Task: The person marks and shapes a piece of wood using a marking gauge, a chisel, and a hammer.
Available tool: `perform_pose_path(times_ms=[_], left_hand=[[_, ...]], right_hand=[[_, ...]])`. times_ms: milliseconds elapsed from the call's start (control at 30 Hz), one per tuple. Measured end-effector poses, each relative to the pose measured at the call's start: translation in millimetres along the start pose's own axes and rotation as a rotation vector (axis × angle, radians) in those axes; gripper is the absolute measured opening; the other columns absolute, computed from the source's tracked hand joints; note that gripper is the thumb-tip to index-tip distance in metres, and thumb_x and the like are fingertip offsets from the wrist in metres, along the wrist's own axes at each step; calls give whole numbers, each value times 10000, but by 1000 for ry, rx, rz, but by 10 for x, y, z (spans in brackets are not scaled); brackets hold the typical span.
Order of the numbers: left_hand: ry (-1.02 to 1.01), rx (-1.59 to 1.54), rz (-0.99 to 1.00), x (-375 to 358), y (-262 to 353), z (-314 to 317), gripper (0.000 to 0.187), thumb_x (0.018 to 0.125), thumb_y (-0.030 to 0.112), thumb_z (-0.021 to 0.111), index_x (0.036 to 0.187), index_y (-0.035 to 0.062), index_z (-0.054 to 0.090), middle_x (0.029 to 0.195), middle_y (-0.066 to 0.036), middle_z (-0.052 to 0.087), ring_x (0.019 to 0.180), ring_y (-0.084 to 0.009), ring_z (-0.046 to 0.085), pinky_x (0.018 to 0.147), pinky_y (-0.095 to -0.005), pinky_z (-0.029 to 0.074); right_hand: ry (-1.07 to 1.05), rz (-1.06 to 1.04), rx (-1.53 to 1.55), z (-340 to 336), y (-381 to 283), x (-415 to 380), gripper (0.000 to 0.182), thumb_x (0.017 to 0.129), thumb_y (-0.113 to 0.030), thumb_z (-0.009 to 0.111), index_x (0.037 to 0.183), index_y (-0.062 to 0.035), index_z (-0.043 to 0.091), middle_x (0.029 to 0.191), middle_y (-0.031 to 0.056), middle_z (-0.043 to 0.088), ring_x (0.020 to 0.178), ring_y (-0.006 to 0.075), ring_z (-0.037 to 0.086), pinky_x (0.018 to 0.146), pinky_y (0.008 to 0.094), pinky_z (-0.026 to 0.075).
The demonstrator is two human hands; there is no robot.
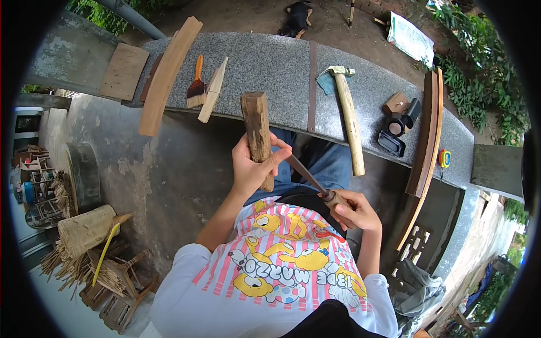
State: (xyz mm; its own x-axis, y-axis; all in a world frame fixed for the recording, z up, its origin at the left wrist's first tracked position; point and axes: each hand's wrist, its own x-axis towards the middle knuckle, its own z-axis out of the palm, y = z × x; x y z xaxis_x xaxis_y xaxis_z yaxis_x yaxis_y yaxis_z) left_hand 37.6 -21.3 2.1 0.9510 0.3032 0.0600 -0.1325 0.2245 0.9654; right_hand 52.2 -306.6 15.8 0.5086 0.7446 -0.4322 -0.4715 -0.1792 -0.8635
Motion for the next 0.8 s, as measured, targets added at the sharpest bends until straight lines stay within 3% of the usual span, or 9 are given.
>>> perform_pose_path(times_ms=[100, 167, 233, 333, 433, 467, 567, 700, 800], left_hand=[[41, 204, -56, 372, -278, -21, 275, 873, 64, 732, 1060, 0, 542, 857, -64, 644, 521, -56, 543, 456, -212, 424], [56, 764, 185, 707, -649, -166, 415, 912, 290, 699, 1129, -8, 509, 907, -166, 698, 862, -325, 697, 764, -425, 524], [-12, 797, -88, 1049, -880, -250, 402, 948, 328, 638, 1149, 6, 507, 916, -193, 697, 894, -377, 675, 788, -448, 504], [-143, 1213, 267, 1402, -1014, -300, 356, 960, 334, 602, 1125, 26, 535, 876, -194, 689, 871, -388, 653, 807, -466, 474], [-94, 1166, 314, 1540, -1105, -244, 314, 947, 316, 612, 1084, 38, 559, 910, -185, 675, 850, -387, 636, 813, -479, 449], [-88, 1202, 230, 1568, -1116, -230, 291, 945, 308, 612, 1087, 55, 586, 1132, -181, 626, 966, -354, 614, 846, -476, 438], [-9, 1359, 306, 1564, -1155, -206, 356, 928, 237, 631, 1228, 65, 549, 1343, -160, 498, 1160, -318, 541, 987, -489, 406], [-102, 1187, 688, 1272, -1147, -42, 597, 874, 107, 665, 1403, 53, 393, 1396, -141, 465, 1335, -305, 434, 1181, -534, 241], [-227, 1029, 660, 798, -1289, 92, 458, 856, 108, 684, 1282, 47, 525, 1367, -132, 498, 1300, -309, 479, 1148, -520, 316]], right_hand=[[157, -16, 6, -26, 81, -18, 514, 935, -372, 658, 1263, 19, 597, 681, 22, 568, 503, 70, 537, 449, 213, 422], [251, -5, 35, -28, 129, -11, 495, 928, -334, 678, 1267, 17, 598, 689, 23, 569, 511, 67, 538, 461, 215, 426], [565, -39, -199, 11, 165, 43, 464, 897, -241, 727, 1256, 27, 606, 721, 22, 586, 532, 66, 540, 477, 217, 426], [755, -117, -499, 25, 235, 138, 440, 836, -201, 776, 1214, -12, 652, 807, 121, 686, 626, 193, 655, 596, 305, 500], [857, -160, -708, 57, 207, 200, 487, 801, -189, 780, 1258, -81, 650, 904, 215, 702, 800, 347, 697, 722, 375, 523], [867, -192, -755, 45, 244, 224, 504, 801, -190, 779, 1278, -102, 639, 917, 201, 703, 809, 352, 692, 725, 381, 523], [860, -228, -827, 17, 307, 277, 550, 807, -189, 770, 1333, -175, 607, 903, 144, 699, 799, 361, 671, 708, 410, 518], [850, -293, -992, -38, 351, 388, 546, 829, -164, 737, 1352, -214, 592, 825, 113, 623, 713, 352, 640, 678, 429, 509], [843, -314, -1111, -60, 352, 472, 557, 839, -135, 710, 1374, -213, 572, 837, 117, 593, 680, 347, 627, 670, 429, 509]])
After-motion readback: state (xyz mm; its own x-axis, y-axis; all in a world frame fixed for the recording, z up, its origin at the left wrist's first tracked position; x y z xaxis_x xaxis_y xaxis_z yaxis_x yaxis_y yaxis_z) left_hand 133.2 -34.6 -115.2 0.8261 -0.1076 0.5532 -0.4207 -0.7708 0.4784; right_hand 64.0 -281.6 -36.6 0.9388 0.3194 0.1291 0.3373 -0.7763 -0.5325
